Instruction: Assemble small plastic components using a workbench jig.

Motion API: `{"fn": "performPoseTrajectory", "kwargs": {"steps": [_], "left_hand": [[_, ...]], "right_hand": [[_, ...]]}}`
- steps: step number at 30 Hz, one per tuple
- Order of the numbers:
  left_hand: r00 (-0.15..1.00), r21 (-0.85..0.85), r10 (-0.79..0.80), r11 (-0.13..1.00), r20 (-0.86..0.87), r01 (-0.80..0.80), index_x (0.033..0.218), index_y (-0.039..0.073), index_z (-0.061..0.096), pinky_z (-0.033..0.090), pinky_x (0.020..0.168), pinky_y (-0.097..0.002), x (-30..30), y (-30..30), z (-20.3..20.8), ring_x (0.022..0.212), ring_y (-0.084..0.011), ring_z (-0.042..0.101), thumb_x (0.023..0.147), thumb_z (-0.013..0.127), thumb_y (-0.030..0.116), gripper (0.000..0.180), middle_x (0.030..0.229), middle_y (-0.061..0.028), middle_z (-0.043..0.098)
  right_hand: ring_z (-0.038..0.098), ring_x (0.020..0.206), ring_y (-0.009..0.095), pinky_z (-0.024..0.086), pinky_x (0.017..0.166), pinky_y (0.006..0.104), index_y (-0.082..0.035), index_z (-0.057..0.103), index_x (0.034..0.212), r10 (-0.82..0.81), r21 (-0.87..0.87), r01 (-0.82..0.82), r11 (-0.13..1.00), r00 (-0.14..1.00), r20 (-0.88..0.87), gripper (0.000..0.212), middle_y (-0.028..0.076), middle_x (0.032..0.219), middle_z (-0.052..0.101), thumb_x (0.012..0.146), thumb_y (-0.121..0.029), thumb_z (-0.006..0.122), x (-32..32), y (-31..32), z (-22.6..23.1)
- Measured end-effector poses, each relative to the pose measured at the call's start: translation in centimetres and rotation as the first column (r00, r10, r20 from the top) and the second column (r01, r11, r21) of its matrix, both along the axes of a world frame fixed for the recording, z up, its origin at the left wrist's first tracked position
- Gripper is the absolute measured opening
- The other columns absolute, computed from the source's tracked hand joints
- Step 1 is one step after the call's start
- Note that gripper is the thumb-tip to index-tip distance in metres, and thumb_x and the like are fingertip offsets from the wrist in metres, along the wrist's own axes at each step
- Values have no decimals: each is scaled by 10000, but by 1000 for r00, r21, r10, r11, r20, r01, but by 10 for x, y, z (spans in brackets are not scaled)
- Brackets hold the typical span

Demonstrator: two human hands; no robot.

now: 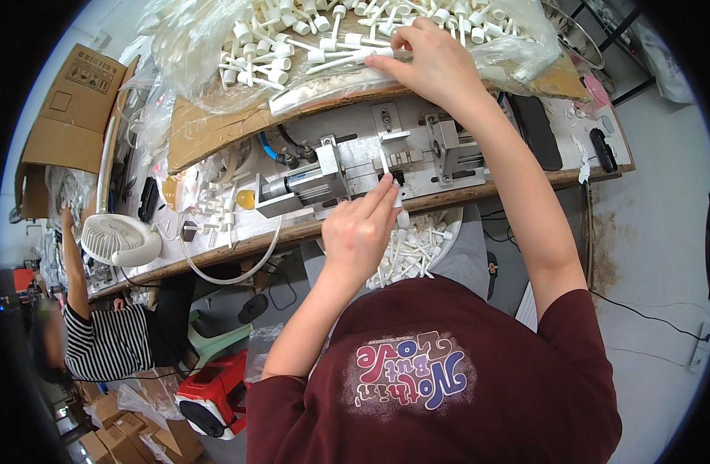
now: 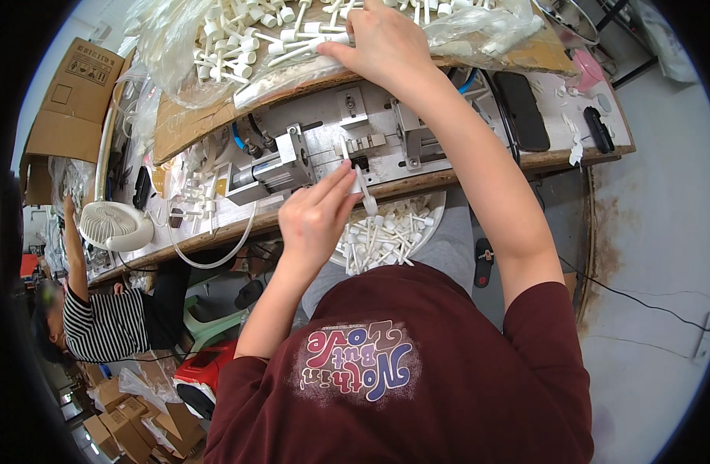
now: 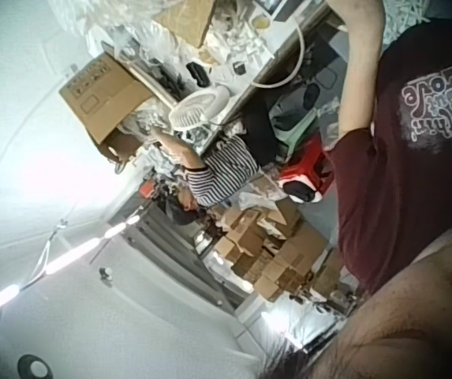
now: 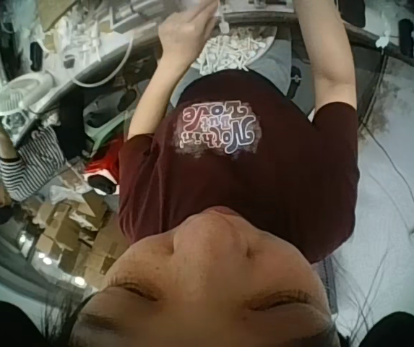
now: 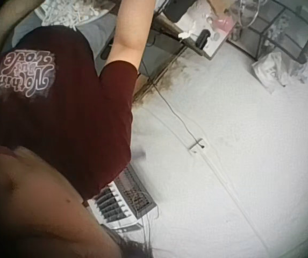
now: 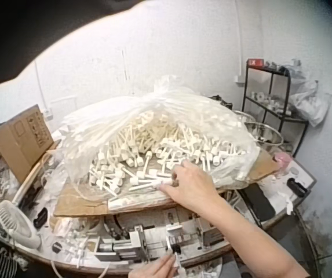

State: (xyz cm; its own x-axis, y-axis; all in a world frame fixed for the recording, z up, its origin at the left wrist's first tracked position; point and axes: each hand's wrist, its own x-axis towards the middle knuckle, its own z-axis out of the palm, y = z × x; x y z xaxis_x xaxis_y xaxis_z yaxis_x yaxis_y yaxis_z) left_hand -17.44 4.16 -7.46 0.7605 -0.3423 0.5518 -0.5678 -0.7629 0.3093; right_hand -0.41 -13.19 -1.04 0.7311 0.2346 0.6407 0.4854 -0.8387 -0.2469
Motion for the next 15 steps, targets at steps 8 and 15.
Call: {"fn": "performPoseTrajectory", "kwargs": {"steps": [8, 15], "left_hand": [[1000, 89, 15, 996, -7, -15, 972, 81, 748, 492, 573, -285, 12, -6, -12, 579, -190, 616, 716, 799, 152, 270, 1119, -21, 726], [987, -90, -64, 995, -147, 51, 976, 80, 750, 504, 580, -270, 23, 2, 15, 595, -180, 637, 755, 806, 168, 245, 968, -42, 738]], "right_hand": [[611, 647, 195, 508, 620, 321, -25, 681, 939, 96, 172, -35, 984, 928, -361, 258, 83, 833, 664, 770, -199, 768, -19, 1, 13], [681, 829, 161, 583, 691, 277, 5, 661, 1030, 383, 408, -274, 871, 899, -213, 249, 88, 969, 651, 807, -49, 757, -110, -17, -21]]}}
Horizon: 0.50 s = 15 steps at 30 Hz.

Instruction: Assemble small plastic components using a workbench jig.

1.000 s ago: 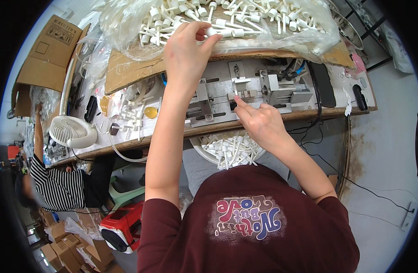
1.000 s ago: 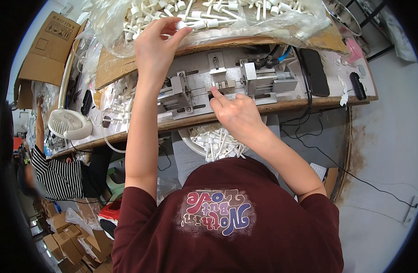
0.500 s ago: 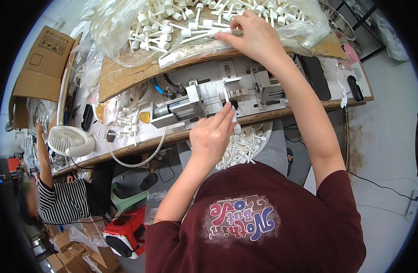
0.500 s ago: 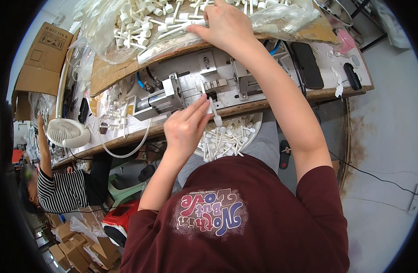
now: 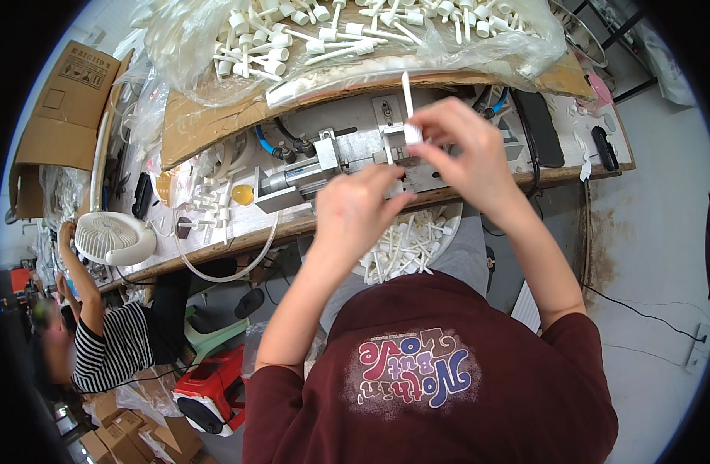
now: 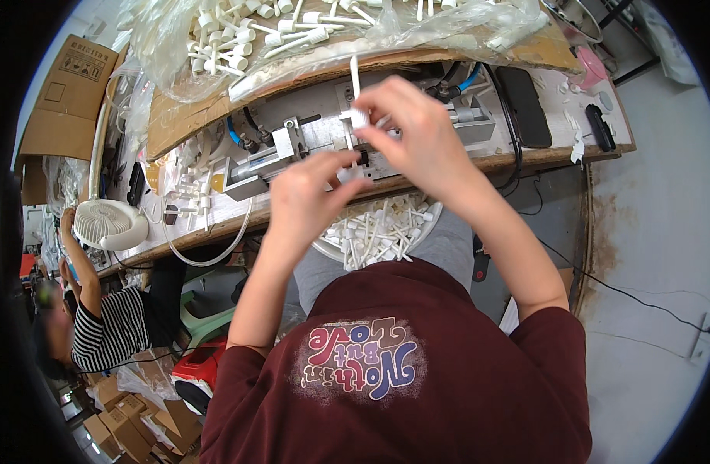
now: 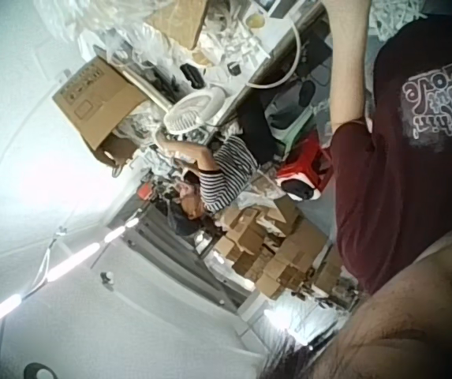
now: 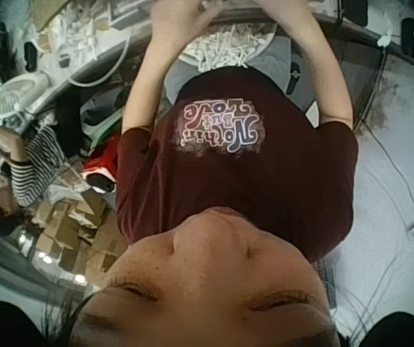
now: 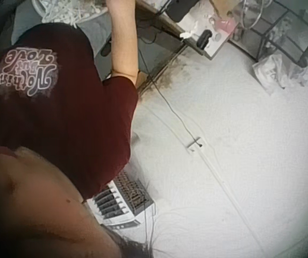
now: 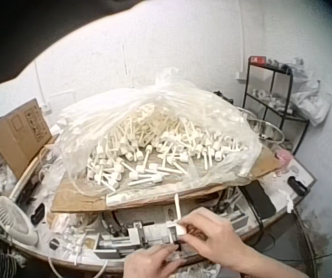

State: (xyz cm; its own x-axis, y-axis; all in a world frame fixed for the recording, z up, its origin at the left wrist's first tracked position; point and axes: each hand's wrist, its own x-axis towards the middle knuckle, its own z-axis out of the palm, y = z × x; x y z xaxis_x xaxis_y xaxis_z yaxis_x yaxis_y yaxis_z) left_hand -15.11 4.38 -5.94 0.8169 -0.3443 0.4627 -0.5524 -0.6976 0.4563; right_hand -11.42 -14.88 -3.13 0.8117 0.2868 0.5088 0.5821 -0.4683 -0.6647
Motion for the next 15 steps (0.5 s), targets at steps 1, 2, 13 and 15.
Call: {"fn": "performPoseTrajectory", "kwargs": {"steps": [1, 2, 13, 15], "left_hand": [[999, -86, 28, 996, -46, -32, 976, 73, 749, 500, 577, -262, 7, 2, 13, 597, -169, 638, 769, 805, 170, 236, 921, -45, 736], [994, -169, 50, 983, -94, -66, 976, 66, 749, 497, 573, -255, 16, 5, 25, 599, -158, 639, 782, 804, 171, 227, 874, -49, 734], [943, 112, 311, 939, 120, -325, 851, 16, 727, 537, 708, -403, 146, -4, 61, 813, -312, 681, 773, 774, 442, 436, 860, -126, 699], [943, 147, 317, 932, 105, -330, 886, 35, 732, 517, 659, -382, 151, -9, 58, 723, -269, 658, 749, 783, 477, 465, 772, -93, 672]], "right_hand": [[681, 831, 202, 573, 713, 303, -1, 653, 1015, -10, -61, 13, 998, 999, 44, 234, 97, 981, 648, 804, -48, 742, -13, -1, -7], [681, 833, 243, 563, 736, 329, -7, 644, 1000, -19, -122, 30, 992, 996, 88, 219, 106, 993, 644, 802, -48, 728, -24, -3, -13], [589, 538, 165, 465, 539, 265, -40, 655, 903, 45, -567, 145, 811, 950, 308, 185, 116, 1200, 695, 721, -70, 668, -42, 23, -48], [571, 511, 171, 467, 527, 270, -45, 647, 885, 34, -565, 150, 812, 952, 303, 164, 119, 1201, 694, 722, -62, 663, -39, 27, -47]]}}
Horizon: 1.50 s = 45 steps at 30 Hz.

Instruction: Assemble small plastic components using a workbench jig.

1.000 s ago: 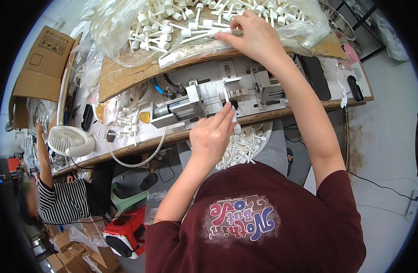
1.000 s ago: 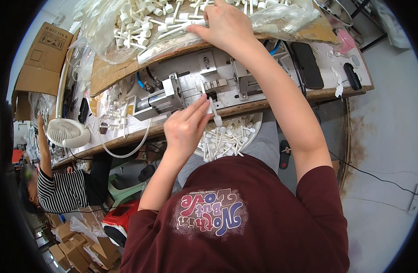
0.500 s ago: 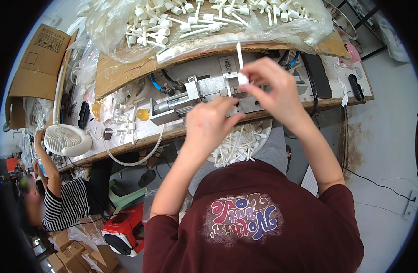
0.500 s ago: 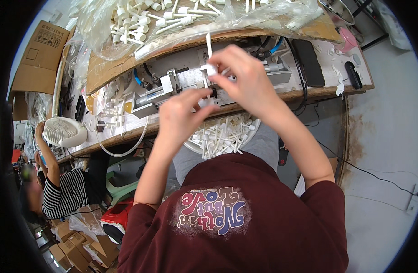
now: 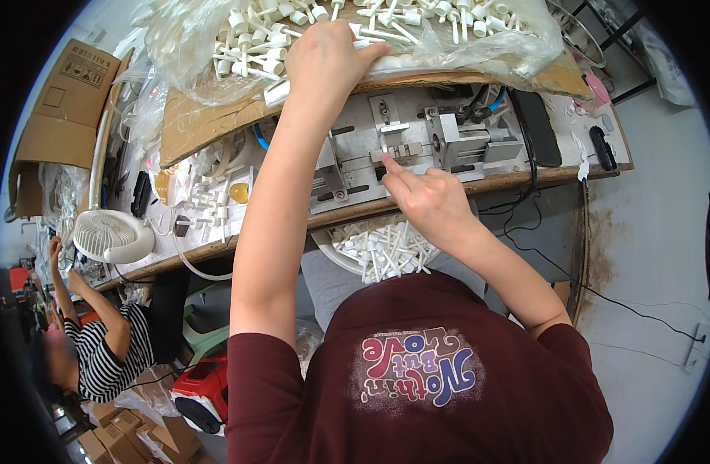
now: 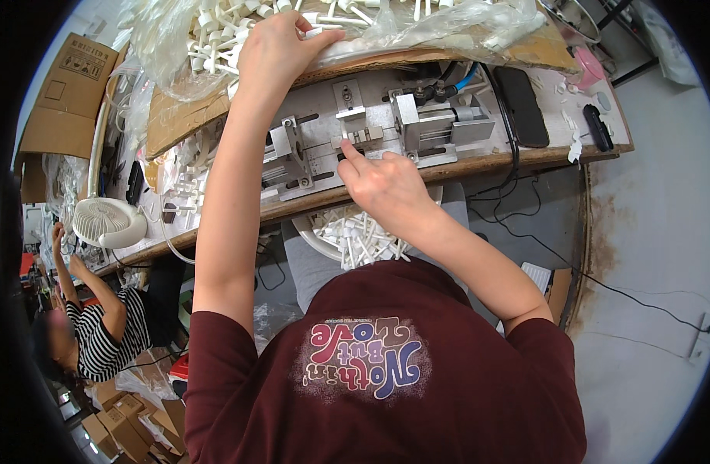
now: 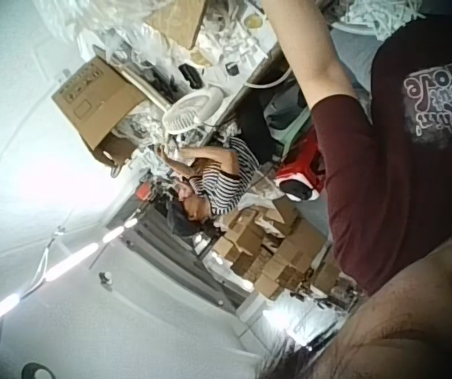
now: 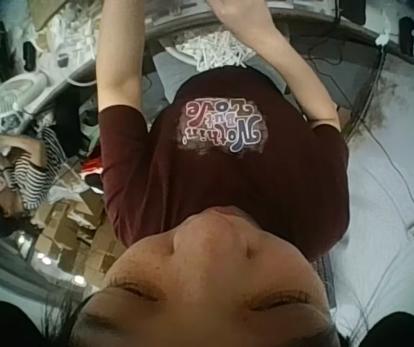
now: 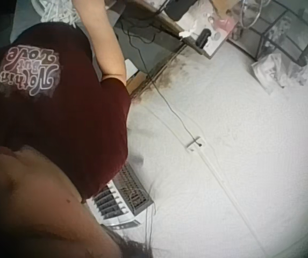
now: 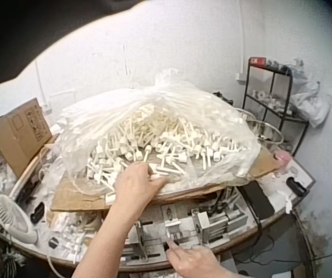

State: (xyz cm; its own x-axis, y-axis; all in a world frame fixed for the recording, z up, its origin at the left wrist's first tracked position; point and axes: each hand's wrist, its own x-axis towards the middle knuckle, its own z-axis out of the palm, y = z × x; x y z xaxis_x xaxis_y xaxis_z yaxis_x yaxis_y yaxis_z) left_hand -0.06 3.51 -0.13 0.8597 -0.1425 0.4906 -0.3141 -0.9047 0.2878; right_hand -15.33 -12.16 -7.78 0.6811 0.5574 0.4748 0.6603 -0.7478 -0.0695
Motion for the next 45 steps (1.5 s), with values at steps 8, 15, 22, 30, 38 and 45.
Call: {"fn": "performPoseTrajectory", "kwargs": {"steps": [8, 15, 22, 30, 38, 45], "left_hand": [[986, -265, -104, 955, 129, 135, 942, 30, 737, 540, 633, -274, -50, 13, 13, 724, -147, 667, 759, 838, 182, 258, 814, -54, 648], [946, -482, -325, 829, -1, 284, 1024, 18, 735, 608, 737, -274, -148, 21, -12, 890, -157, 702, 749, 792, -12, 282, 1157, -109, 667], [958, -47, -284, 957, 20, 285, 1001, 100, 742, 524, 599, -295, -174, 8, -73, 625, -198, 646, 748, 790, 134, 260, 1157, -29, 713], [953, 38, -299, 954, 40, 298, 987, 94, 734, 511, 606, -294, -160, 0, -87, 627, -186, 626, 720, 786, 129, 274, 1122, -2, 711], [873, -797, -425, 599, -240, 72, 1171, -21, 646, 561, 754, -266, -163, 4, -56, 856, -154, 700, 832, 736, 9, 352, 1128, -100, 700], [918, -828, -391, 536, -69, 166, 1105, -45, 672, 593, 763, -273, -167, 7, -39, 895, -155, 692, 813, 733, -80, 300, 1042, -112, 681]], "right_hand": [[636, 567, 203, 509, 553, 304, -44, 641, 890, 25, 83, -11, 996, 984, -178, 169, 108, 1077, 720, 769, -135, 717, 8, -3, 14], [646, 627, 191, 513, 605, 324, -42, 685, 974, 55, 583, 89, 808, 973, -226, 270, 76, 878, 716, 792, -223, 769, 104, -1, 74], [679, 936, 294, 541, 800, 406, -57, 651, 1076, -252, 35, 263, 964, 948, -196, 328, 148, 1027, 705, 779, -169, 737, 194, 44, 82], [668, 903, 293, 544, 784, 420, -73, 655, 1017, -61, -118, 55, 991, 997, -48, 275, 94, 957, 659, 747, -91, 707, 199, 24, 81], [639, 783, 216, 532, 637, 308, -26, 645, 919, 211, 72, -269, 961, 872, 441, 229, 65, 919, 618, 696, -78, 660, 97, -16, 73], [639, 811, 195, 545, 666, 298, 14, 657, 1003, 249, 74, -313, 947, 858, 449, 333, 96, 969, 637, 695, -110, 644, 54, -19, 48]]}}
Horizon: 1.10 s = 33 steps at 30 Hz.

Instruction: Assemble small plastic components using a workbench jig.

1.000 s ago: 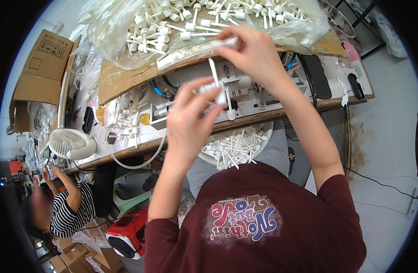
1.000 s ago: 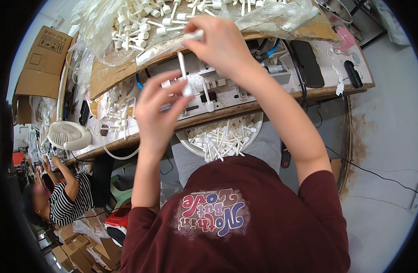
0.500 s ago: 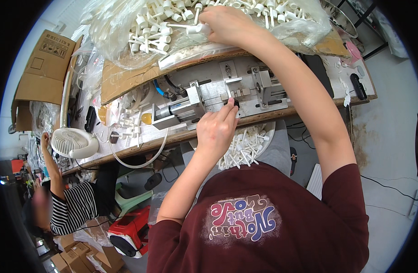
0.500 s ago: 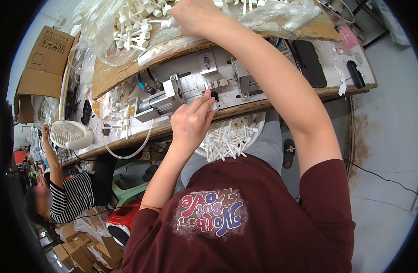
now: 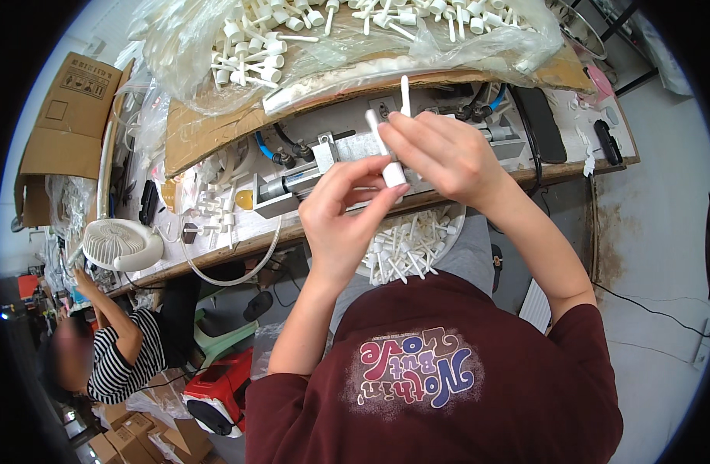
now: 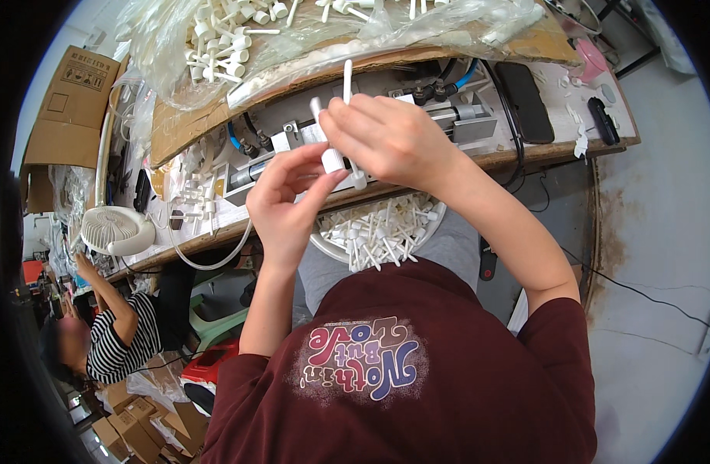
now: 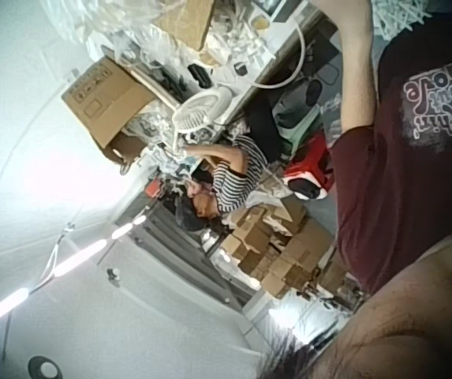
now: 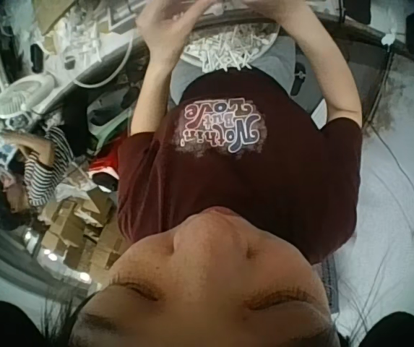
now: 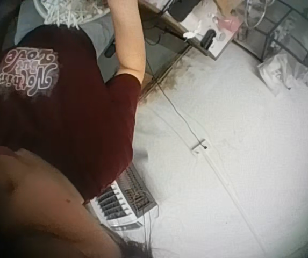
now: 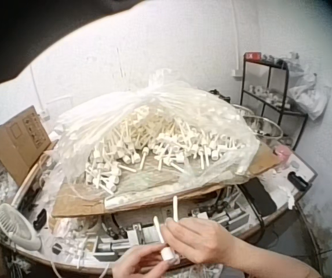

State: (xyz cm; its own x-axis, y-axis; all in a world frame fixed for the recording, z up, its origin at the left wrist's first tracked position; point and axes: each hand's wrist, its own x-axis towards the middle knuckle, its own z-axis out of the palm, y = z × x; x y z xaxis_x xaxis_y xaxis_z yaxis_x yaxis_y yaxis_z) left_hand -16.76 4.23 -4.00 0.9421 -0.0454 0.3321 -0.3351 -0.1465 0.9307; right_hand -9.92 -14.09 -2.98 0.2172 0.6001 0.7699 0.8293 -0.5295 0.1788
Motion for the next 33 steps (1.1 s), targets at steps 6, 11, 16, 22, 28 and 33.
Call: {"fn": "performPoseTrajectory", "kwargs": {"steps": [6, 11, 16, 22, 28, 33], "left_hand": [[957, 584, 1, 792, 290, -178, 1017, 19, 723, 557, 671, -292, -13, -6, -40, 800, -169, 681, 753, 791, 60, 276, 1054, -63, 702], [926, 727, -86, 648, 368, -229, 1008, 46, 732, 511, 646, -308, -1, -7, -50, 732, -171, 667, 737, 766, 103, 279, 1158, -53, 708], [943, 741, -98, 646, 319, -183, 1008, 33, 725, 507, 636, -312, 3, -4, -42, 697, -184, 674, 729, 783, 154, 310, 1148, -57, 710], [978, -184, -164, 973, -128, 139, 1142, -6, 684, 571, 773, -269, -5, -14, -15, 821, -130, 695, 778, 787, -18, 378, 1076, -105, 706], [998, 164, -24, 986, 65, 13, 1102, -6, 708, 595, 738, -270, -8, -4, -6, 865, -155, 697, 787, 771, -38, 323, 1063, -98, 682], [982, 488, -26, 870, 189, -71, 1066, 11, 718, 587, 703, -287, -13, -2, -34, 819, -214, 717, 783, 780, 35, 291, 1158, -95, 691]], "right_hand": [[644, 824, 299, 548, 661, 353, 11, 603, 1110, 92, 305, -40, 952, 983, -160, 428, 168, 1153, 656, 696, 78, 688, -1, -18, -18], [659, 815, 282, 562, 638, 351, -1, 587, 1100, 120, 356, -44, 934, 974, -194, 427, 170, 1158, 636, 701, 97, 707, -18, -21, -23], [666, 808, 272, 573, 639, 343, 16, 658, 1092, 23, 312, 54, 948, 971, -237, 437, 135, 1037, 614, 666, 104, 702, -42, -25, -23], [689, 846, 272, 579, 664, 333, 54, 670, 1105, 87, 213, -29, 977, 959, -269, 424, 158, 1060, 671, 691, -31, 703, -53, -18, -22], [707, 899, 288, 589, 717, 349, 48, 674, 1124, 114, 228, -35, 973, 931, -346, 410, 174, 1058, 696, 718, -6, 692, -52, -14, -19], [684, 1007, 290, 547, 861, 351, 45, 622, 1228, 93, 430, 197, 881, 819, -566, 468, 189, 1153, 671, 774, -21, 714, -51, -20, -21]]}}
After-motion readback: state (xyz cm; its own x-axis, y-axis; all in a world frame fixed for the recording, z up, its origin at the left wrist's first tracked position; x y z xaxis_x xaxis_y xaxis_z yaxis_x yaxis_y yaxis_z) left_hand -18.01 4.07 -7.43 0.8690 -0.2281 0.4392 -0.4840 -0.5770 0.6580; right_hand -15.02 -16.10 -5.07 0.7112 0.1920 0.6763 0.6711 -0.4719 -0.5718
